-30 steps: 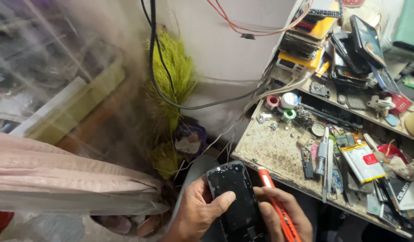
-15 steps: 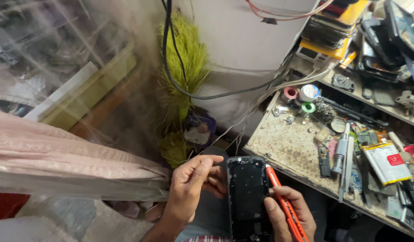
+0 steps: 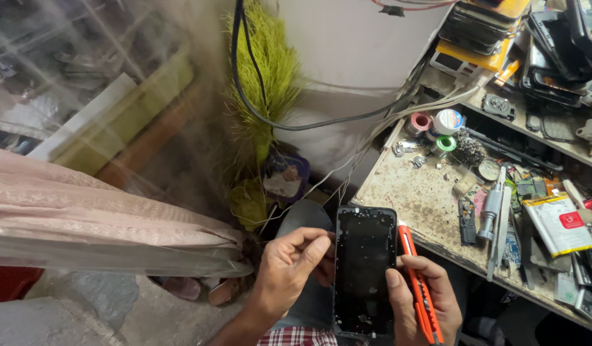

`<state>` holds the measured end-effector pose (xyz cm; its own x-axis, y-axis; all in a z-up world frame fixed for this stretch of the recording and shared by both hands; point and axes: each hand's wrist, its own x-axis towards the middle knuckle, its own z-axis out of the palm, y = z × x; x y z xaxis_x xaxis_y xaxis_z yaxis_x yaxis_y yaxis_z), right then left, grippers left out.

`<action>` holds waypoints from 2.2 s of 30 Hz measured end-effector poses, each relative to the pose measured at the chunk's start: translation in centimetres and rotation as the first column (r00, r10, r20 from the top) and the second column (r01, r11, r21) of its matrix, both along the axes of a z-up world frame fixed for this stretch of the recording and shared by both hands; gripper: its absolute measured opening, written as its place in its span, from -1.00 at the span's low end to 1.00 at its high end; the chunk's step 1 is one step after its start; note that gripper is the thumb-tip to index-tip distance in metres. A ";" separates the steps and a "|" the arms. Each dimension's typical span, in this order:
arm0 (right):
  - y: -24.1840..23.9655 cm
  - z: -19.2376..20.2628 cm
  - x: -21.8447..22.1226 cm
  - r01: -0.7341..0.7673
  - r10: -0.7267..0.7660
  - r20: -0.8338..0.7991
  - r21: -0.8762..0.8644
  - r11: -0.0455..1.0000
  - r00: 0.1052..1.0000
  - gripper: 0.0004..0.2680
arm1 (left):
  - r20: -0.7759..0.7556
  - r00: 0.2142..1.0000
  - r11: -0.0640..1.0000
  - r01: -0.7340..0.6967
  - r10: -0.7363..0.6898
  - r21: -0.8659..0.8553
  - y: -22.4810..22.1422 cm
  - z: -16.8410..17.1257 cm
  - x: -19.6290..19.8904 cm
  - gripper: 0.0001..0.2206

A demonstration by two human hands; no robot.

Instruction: The person uses a red utility knife to scrape adhesive residue from the edges and surface of a disassembled smartphone chassis. They then pick up a separate screen assembly, inspect it, and place it on the workbench. Finally, they manipulate small internal components within the phone's frame.

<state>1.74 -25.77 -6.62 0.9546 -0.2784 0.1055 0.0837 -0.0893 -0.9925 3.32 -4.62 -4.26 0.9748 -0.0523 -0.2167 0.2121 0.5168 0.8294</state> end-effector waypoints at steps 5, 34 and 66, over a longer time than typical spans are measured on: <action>0.2 -0.3 -0.2 -0.001 0.001 0.011 -0.031 1.000 1.000 -0.76 | -0.030 0.999 0.999 -0.027 0.027 0.017 -0.7 -0.3 1.5 -0.79; -0.8 1.3 -0.1 0.230 -0.217 0.177 -0.056 0.972 0.960 -0.80 | -0.142 0.987 0.996 -0.074 0.081 0.054 3.9 -1.5 -0.9 -0.64; 1.2 0.7 0.1 0.230 -0.234 0.178 0.048 0.972 0.956 -0.79 | 0.026 0.979 0.961 0.202 -0.201 -0.190 -3.8 -2.3 -3.7 -0.51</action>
<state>1.83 -24.52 -5.96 0.8290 -0.4950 0.2601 0.2420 -0.1017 -0.9649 -0.34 -8.41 -6.53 0.9412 -0.2874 -0.1773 0.3229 0.6124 0.7216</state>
